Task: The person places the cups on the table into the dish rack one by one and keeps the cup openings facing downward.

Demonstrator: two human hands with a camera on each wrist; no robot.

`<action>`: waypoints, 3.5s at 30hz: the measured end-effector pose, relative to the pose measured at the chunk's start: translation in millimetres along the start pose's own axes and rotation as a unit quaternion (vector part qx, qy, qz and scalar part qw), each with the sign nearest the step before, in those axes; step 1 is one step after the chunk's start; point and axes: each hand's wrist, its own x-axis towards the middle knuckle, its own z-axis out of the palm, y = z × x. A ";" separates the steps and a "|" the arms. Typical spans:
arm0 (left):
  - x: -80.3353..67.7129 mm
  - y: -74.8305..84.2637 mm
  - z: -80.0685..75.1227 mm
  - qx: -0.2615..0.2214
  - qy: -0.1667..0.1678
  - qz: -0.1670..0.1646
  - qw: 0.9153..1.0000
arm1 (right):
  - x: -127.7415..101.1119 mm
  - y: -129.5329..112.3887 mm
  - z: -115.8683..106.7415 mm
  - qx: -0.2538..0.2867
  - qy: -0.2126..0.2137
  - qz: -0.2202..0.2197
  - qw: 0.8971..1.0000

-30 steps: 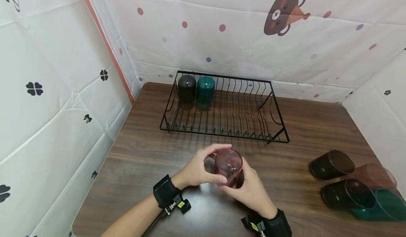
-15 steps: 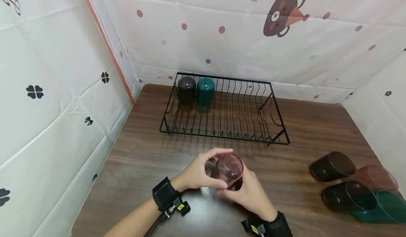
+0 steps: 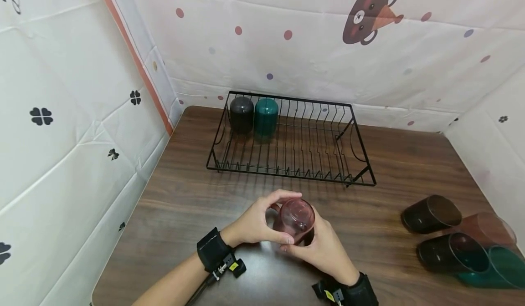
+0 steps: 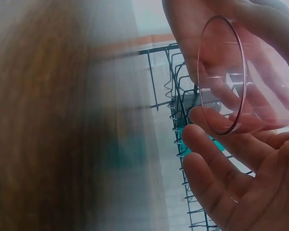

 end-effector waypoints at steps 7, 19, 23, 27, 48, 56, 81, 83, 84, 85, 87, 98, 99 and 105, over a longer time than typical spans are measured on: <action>0.5 -0.4 0.6 -0.001 -0.003 0.004 1.000 | 0.1 -1.0 -0.4 -0.005 0.002 0.001 1.000; 0.6 -1.3 2.0 -0.002 -0.004 0.002 1.000 | 0.3 -0.7 -0.5 -0.015 0.011 0.000 1.000; 1.3 -1.3 2.1 -0.004 -0.006 0.003 1.000 | -0.2 -0.1 -1.0 -0.019 0.012 0.006 1.000; 1.6 -1.6 2.2 -0.004 -0.008 0.002 1.000 | -1.1 -0.1 -1.4 -0.021 0.014 0.010 1.000; 3.5 12.0 -5.2 0.055 0.003 0.029 0.998 | 0.1 2.1 -2.3 0.011 -0.004 0.004 1.000; 5.6 17.8 -12.8 0.072 -0.003 0.042 0.996 | 2.4 0.7 -3.3 0.019 0.004 0.000 1.000; 51.5 57.3 -30.9 0.140 0.004 0.054 0.989 | -51.2 6.9 -107.1 -0.314 0.291 0.146 0.892; 56.9 59.8 -33.2 0.150 0.013 0.048 0.987 | -54.1 7.3 -122.4 -0.348 0.322 0.178 0.862; 59.7 61.0 -34.4 0.155 0.019 0.044 0.987 | -55.1 7.5 -129.7 -0.360 0.328 0.193 0.852; 62.6 62.0 -35.7 0.160 0.025 0.041 0.986 | -56.1 7.9 -136.8 -0.367 0.332 0.206 0.844; 68.4 64.0 -38.5 0.169 0.036 0.031 0.984 | -57.0 9.6 -149.1 -0.373 0.332 0.233 0.834; 100.2 70.8 -62.0 0.219 0.100 -0.022 0.970 | -55.1 25.2 -171.5 -0.369 0.308 0.310 0.821; 103.4 70.8 -64.4 0.220 0.103 -0.024 0.970 | -55.1 26.5 -172.6 -0.367 0.308 0.313 0.820; 120.9 67.8 -79.3 0.236 0.112 -0.041 0.964 | -57.3 35.0 -178.8 -0.358 0.284 0.347 0.819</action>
